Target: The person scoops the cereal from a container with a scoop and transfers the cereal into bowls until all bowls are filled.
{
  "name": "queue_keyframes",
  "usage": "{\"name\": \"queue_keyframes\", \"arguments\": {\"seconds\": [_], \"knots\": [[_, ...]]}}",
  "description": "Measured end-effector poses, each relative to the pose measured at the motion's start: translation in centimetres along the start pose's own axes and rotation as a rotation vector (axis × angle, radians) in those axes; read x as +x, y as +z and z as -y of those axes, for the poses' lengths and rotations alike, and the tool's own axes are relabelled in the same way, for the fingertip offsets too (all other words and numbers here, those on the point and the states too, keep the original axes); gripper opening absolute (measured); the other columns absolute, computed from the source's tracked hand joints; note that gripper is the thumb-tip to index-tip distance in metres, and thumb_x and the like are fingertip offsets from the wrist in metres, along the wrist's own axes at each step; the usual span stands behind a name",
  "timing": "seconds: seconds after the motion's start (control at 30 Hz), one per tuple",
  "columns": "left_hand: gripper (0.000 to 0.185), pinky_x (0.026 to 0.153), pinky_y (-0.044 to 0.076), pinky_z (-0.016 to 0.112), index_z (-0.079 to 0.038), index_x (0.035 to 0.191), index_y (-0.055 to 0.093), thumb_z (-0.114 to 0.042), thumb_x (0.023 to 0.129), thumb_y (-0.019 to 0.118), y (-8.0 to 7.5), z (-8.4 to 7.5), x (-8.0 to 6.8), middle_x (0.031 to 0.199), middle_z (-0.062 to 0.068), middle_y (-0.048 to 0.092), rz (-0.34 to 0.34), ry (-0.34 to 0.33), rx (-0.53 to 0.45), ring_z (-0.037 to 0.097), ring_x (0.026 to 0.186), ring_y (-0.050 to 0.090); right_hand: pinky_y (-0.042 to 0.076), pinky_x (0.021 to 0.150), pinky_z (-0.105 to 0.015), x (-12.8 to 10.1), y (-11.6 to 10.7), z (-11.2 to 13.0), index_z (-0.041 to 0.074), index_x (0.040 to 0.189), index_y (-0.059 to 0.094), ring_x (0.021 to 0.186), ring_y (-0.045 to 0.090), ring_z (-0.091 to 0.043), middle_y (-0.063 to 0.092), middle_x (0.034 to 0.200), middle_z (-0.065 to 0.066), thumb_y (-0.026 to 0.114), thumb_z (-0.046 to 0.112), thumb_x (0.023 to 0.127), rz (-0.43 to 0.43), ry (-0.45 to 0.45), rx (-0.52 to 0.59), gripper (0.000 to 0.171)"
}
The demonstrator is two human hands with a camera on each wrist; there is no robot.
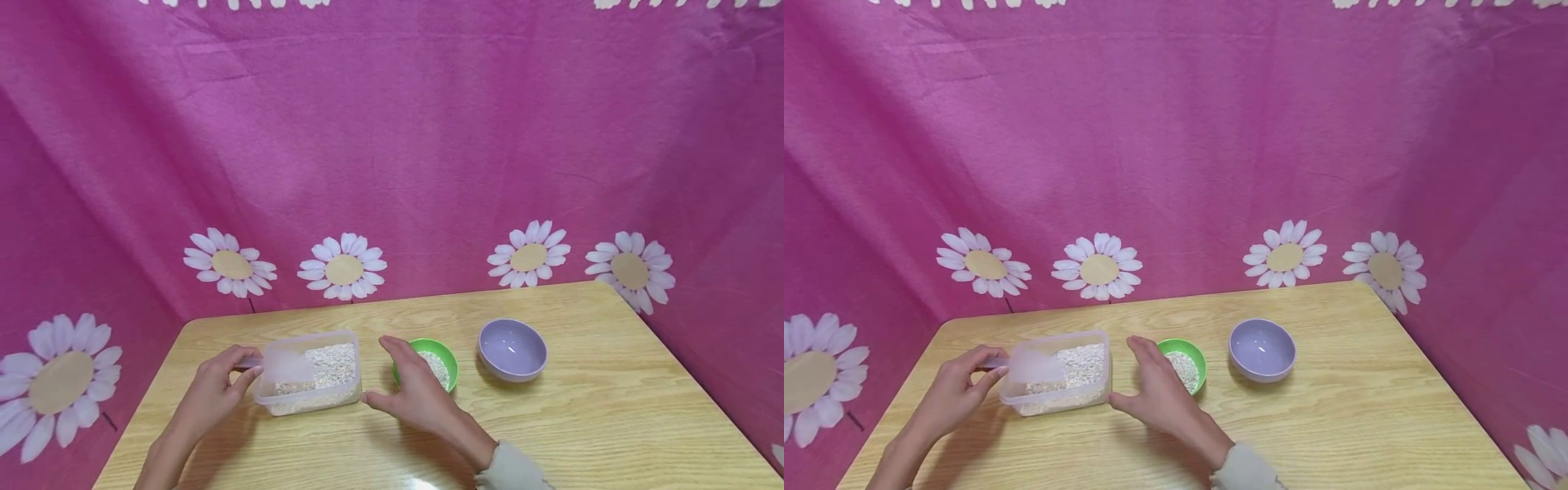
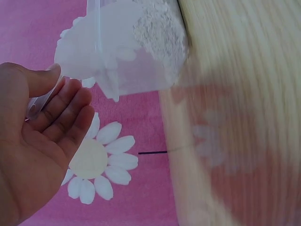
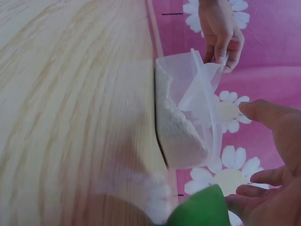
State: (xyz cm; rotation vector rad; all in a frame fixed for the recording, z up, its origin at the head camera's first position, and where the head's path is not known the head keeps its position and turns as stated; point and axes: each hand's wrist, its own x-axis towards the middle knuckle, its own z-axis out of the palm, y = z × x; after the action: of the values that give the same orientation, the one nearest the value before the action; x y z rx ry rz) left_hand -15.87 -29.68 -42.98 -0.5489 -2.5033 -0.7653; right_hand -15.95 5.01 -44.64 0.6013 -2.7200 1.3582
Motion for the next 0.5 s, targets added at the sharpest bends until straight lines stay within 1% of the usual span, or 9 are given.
{"name": "queue_keyframes", "arguments": {"seconds": [0.1, 0.17, 0.33, 0.5], "knots": [[0.023, 0.059, 0.044, 0.022, -0.005, 0.107, 0.074, 0.005, 0.088, 0.082, -0.5, 0.3, 0.1, 0.095, -0.001, 0.077, 0.038, 0.004, 0.010, -0.003, 0.086, 0.066, 0.044, 0.120, -0.062, 0.2, 0.7, 0.2, 0.000, 0.158, 0.046, 0.147, 0.051, -0.044, 0.049, 0.162, -0.021, 0.093, 0.032, 0.083, 0.006, -0.020, -0.004, 0.094], [0.023, 0.059, 0.043, 0.022, -0.005, 0.108, 0.074, 0.004, 0.089, 0.082, -0.9, 0.5, 0.2, 0.096, -0.001, 0.077, 0.051, 0.008, 0.018, -0.002, 0.086, 0.067, 0.043, 0.121, -0.061, 0.4, 1.1, 0.3, -0.002, 0.158, 0.046, 0.147, 0.051, -0.043, 0.049, 0.162, -0.021, 0.093, 0.031, 0.083, 0.015, -0.025, -0.003, 0.094], [0.023, 0.059, 0.043, 0.022, -0.006, 0.107, 0.074, 0.004, 0.088, 0.083, -1.5, 0.8, 0.3, 0.096, -0.001, 0.076, 0.064, 0.026, 0.043, 0.000, 0.086, 0.066, 0.042, 0.122, -0.059, 0.9, 2.1, 0.5, -0.002, 0.159, 0.044, 0.148, 0.050, -0.042, 0.048, 0.163, -0.020, 0.091, 0.032, 0.084, 0.034, -0.022, 0.006, 0.095], [0.023, 0.060, 0.046, 0.022, -0.007, 0.105, 0.074, 0.004, 0.088, 0.083, -1.7, 1.0, 0.3, 0.097, -0.002, 0.075, 0.083, 0.046, 0.056, 0.002, 0.087, 0.068, 0.041, 0.124, -0.057, 1.4, 3.0, 0.7, -0.003, 0.159, 0.044, 0.149, 0.050, -0.040, 0.048, 0.163, -0.020, 0.088, 0.034, 0.087, 0.053, -0.017, 0.019, 0.092]]}}
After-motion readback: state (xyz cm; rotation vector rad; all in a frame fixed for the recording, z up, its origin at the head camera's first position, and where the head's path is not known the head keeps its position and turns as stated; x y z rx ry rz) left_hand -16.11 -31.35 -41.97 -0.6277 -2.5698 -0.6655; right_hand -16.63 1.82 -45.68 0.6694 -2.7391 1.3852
